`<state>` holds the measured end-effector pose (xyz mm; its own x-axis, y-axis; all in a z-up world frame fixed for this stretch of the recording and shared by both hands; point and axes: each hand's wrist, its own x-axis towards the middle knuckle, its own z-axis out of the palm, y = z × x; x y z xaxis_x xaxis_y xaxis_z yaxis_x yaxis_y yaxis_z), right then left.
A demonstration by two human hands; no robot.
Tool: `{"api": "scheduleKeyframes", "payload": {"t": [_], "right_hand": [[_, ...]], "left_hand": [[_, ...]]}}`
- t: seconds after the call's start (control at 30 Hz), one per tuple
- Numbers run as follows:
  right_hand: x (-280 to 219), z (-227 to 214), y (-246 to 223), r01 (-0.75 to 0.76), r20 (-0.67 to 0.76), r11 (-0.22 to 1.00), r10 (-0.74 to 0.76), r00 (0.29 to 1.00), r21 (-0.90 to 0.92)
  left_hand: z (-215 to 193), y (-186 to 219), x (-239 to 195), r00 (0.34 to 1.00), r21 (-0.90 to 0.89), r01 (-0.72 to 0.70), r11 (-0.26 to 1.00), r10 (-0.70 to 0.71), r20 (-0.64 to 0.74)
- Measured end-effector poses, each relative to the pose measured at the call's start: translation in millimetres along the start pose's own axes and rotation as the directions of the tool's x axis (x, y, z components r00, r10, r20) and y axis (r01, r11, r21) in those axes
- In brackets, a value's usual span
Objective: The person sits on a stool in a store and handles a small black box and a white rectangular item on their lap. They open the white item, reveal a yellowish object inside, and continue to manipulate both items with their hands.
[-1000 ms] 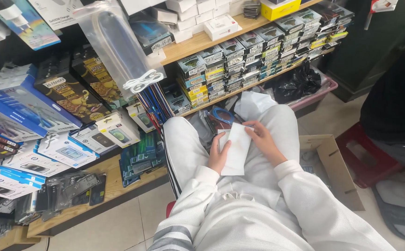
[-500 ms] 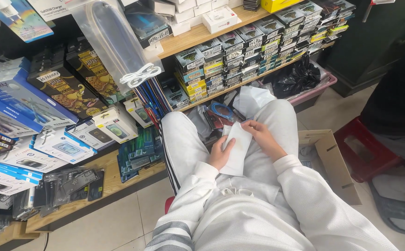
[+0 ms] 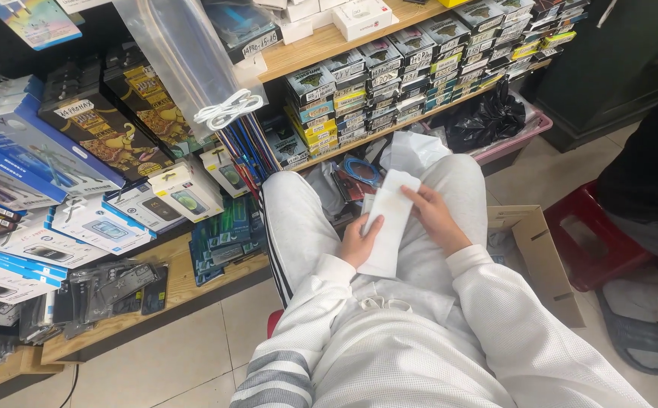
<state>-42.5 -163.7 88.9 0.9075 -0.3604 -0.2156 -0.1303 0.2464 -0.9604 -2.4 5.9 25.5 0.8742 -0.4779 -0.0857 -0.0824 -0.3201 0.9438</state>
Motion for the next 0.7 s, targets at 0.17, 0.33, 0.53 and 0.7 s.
{"api": "scheduleKeyframes", "payload": {"t": [0.17, 0.33, 0.53, 0.7], "right_hand": [[10.7, -6.4, 7.9, 0.09, -0.042, 0.987, -0.085, 0.995, 0.135], [24.1, -28.5, 3.5, 0.137, -0.124, 0.879, -0.089, 0.988, 0.456], [60.8, -48.0, 44.5, 0.109, -0.064, 0.913, -0.091, 0.994, 0.393], [12.9, -8.8, 9.8, 0.135, -0.047, 0.989, -0.132, 0.99, 0.066]], "left_hand": [[-2.5, 7.9, -8.8, 1.0, -0.006, -0.006, 1.0, 0.006, 0.013], [-3.9, 8.5, -5.2, 0.999, -0.012, 0.054, 0.998, -0.054, -0.004], [-3.6, 8.8, -1.4, 0.987, -0.12, 0.138, 0.983, -0.147, -0.068], [2.1, -5.1, 2.3, 0.994, -0.125, 0.108, 0.986, -0.109, -0.001]]}}
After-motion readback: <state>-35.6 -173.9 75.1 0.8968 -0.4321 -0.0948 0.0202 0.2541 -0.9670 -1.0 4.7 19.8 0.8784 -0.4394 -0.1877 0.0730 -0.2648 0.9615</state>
